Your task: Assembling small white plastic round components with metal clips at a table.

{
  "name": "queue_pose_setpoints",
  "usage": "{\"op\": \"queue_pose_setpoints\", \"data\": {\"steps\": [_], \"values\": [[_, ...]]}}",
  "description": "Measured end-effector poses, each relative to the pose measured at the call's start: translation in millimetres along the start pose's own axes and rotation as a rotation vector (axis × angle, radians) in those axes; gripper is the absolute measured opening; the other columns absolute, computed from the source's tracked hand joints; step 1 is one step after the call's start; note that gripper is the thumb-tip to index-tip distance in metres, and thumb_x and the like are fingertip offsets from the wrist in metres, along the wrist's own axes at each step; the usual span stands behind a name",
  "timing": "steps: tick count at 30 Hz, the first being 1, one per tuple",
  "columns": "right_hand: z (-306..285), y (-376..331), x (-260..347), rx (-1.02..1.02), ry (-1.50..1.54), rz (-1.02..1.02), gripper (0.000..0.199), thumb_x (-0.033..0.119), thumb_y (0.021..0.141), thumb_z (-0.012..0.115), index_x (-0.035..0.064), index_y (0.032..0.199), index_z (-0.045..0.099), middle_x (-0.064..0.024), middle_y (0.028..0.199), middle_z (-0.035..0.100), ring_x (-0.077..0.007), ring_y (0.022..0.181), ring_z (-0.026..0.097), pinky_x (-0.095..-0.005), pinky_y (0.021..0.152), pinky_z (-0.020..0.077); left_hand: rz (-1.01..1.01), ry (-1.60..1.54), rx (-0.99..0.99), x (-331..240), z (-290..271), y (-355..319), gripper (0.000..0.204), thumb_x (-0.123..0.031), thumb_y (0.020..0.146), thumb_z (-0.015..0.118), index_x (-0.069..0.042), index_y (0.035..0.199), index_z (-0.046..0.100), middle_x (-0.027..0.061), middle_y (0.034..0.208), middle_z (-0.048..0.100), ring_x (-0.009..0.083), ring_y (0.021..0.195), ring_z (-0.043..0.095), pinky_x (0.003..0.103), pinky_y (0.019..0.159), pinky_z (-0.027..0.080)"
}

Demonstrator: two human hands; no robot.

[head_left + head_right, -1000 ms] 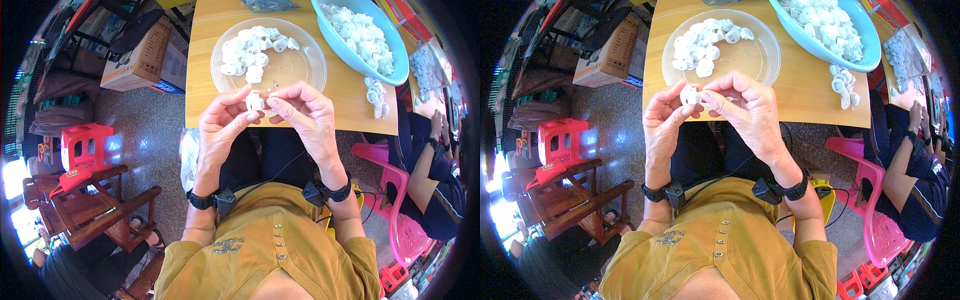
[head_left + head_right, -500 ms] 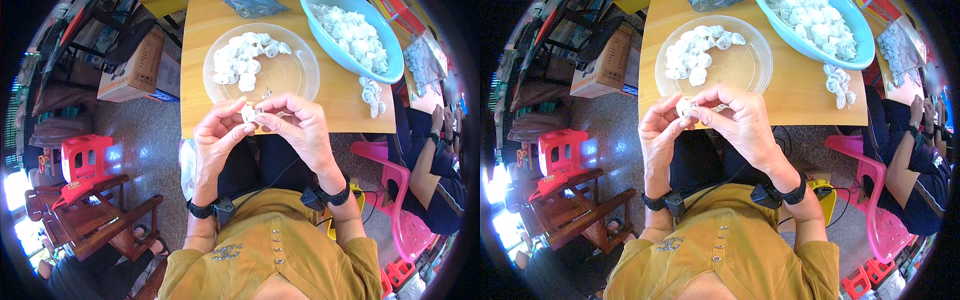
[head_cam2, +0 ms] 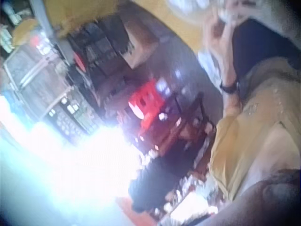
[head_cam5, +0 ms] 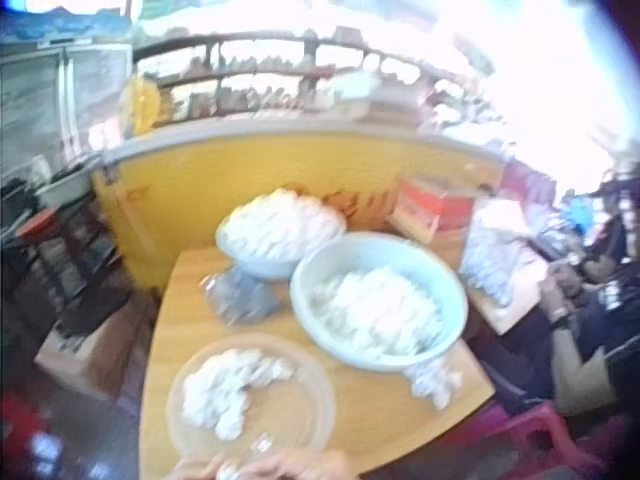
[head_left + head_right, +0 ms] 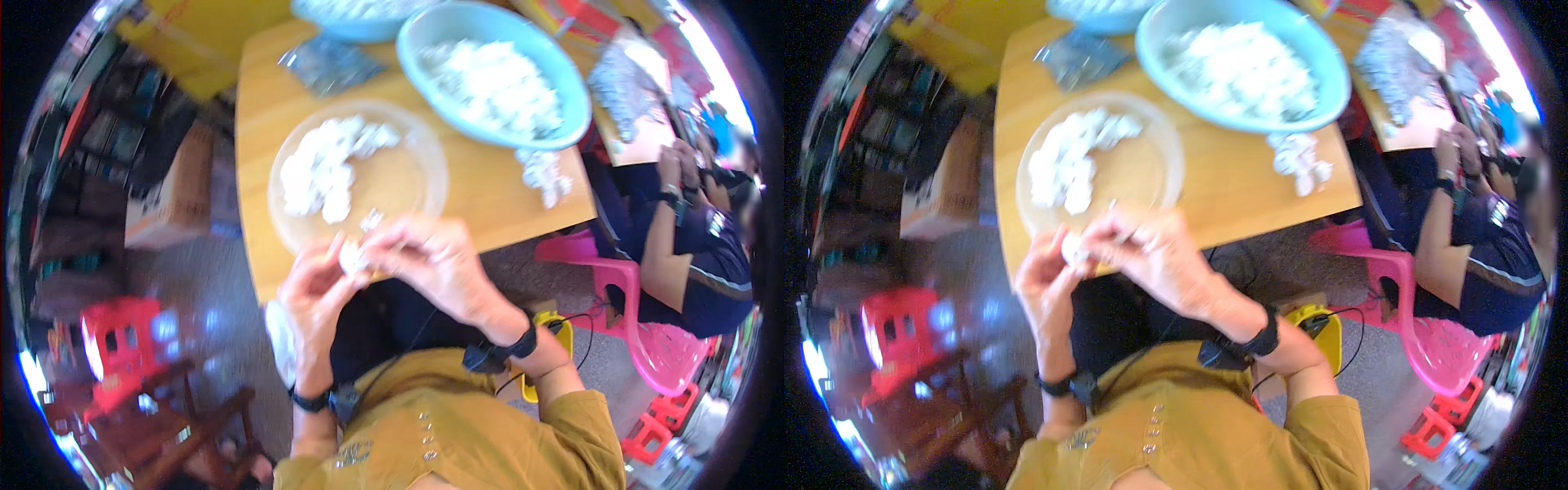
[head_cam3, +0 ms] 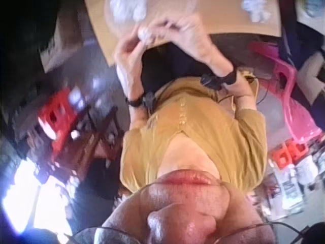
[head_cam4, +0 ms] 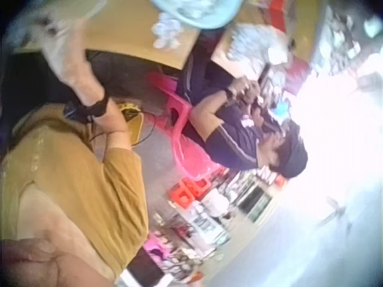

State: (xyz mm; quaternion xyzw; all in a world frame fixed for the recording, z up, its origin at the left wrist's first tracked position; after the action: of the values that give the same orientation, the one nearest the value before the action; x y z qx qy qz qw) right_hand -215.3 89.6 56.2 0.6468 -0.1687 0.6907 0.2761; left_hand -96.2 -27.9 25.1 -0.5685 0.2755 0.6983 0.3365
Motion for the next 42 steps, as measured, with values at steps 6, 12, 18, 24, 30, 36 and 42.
{"op": "queue_pose_setpoints", "data": {"steps": [6, 12, 18, 24, 30, 36, 42], "values": [[-12, 5, 15, -0.016, -0.125, -0.047, 0.008, 0.003, 0.085, 0.062, -0.001, 0.091, 0.06, -0.0068, 0.081, 0.063, -0.0108, 0.076, 0.062, -0.0249, 0.065, 0.0508, 0.053, -0.158, 0.083, -10, 12, 8, 0.042, 0.005, 0.076, 0.068, 0.004, 0.116, 0.055, 0.0137, 0.113, 0.057, 0.0194, 0.092, 0.061, 0.028, 0.077, 0.053], [-85, 36, 40, -0.453, -0.642, -0.29, 0.008, 0.004, 0.082, 0.064, 0.001, 0.09, 0.062, -0.0069, 0.082, 0.065, -0.0113, 0.072, 0.061, -0.025, 0.065, 0.0496, 0.111, 0.026, 0.022, -4, -6, 10, 0.033, -0.014, 0.088, 0.06, 0.002, 0.116, 0.055, 0.0148, 0.109, 0.061, 0.0172, 0.081, 0.062, 0.029, 0.07, 0.051], [-200, 75, 49, -0.759, -1.15, -0.303, 0.01, 0.012, 0.081, 0.062, 0.0031, 0.084, 0.065, -0.0138, 0.077, 0.065, -0.0251, 0.072, 0.064, -0.0328, 0.068, 0.0494, 0.116, 0.099, -0.105, -4, -24, 7, 0.017, -0.01, 0.09, 0.055, 0.001, 0.102, 0.061, 0.012, 0.092, 0.065, 0.0158, 0.076, 0.061, 0.029, 0.068, 0.049], [-262, 117, 41, -0.741, -1.51, 0.003, 0.017, 0.022, 0.079, 0.062, 0.0073, 0.088, 0.066, -0.0145, 0.082, 0.066, -0.0296, 0.079, 0.065, -0.0373, 0.071, 0.0495, 0.103, 0.065, -0.18, -3, -27, 7, 0.014, -0.006, 0.09, 0.054, 0.002, 0.099, 0.061, 0.0116, 0.089, 0.064, 0.0151, 0.074, 0.059, 0.028, 0.068, 0.048], [-221, 99, 55, -0.665, -1.484, -0.132, 0.02, 0.025, 0.082, 0.061, 0.0114, 0.096, 0.067, -0.008, 0.088, 0.068, -0.0261, 0.078, 0.065, -0.0366, 0.071, 0.0502, 0.03, 0.009, -0.191, -11, -26, 1, 0.014, -0.002, 0.089, 0.054, 0.004, 0.099, 0.061, 0.0109, 0.088, 0.064, 0.0145, 0.075, 0.059, 0.026, 0.071, 0.048], [-76, 74, 36, -0.136, -0.948, -0.183, 0.015, 0.011, 0.08, 0.065, 0.0071, 0.094, 0.064, -0.0078, 0.081, 0.066, -0.0219, 0.072, 0.065, -0.0316, 0.066, 0.0503, 0.003, -0.008, -0.186, -12, -24, -4, 0.016, -0.008, 0.09, 0.055, 0.002, 0.102, 0.061, 0.0109, 0.088, 0.065, 0.0142, 0.074, 0.058, 0.026, 0.07, 0.047], [-55, 102, -29, -0.103, -1.289, -0.218, 0.015, 0.014, 0.078, 0.065, 0.0008, 0.084, 0.06, -0.0142, 0.074, 0.063, -0.0309, 0.071, 0.063, -0.0391, 0.067, 0.0508, 0.002, -0.055, -0.127, -24, -13, -18, 0.016, -0.007, 0.09, 0.056, 0.002, 0.102, 0.061, 0.0102, 0.088, 0.065, 0.0137, 0.074, 0.059, 0.026, 0.07, 0.048]]}}
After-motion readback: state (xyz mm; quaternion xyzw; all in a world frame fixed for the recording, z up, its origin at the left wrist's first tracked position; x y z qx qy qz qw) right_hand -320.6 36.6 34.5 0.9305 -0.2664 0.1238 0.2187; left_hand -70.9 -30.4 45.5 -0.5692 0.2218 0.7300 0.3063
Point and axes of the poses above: each hand's wrist, its own y-axis towards the middle knuckle, its own z-axis out of the palm, x = y × z, the point moved 1 cm from there along y, towards the middle knuckle
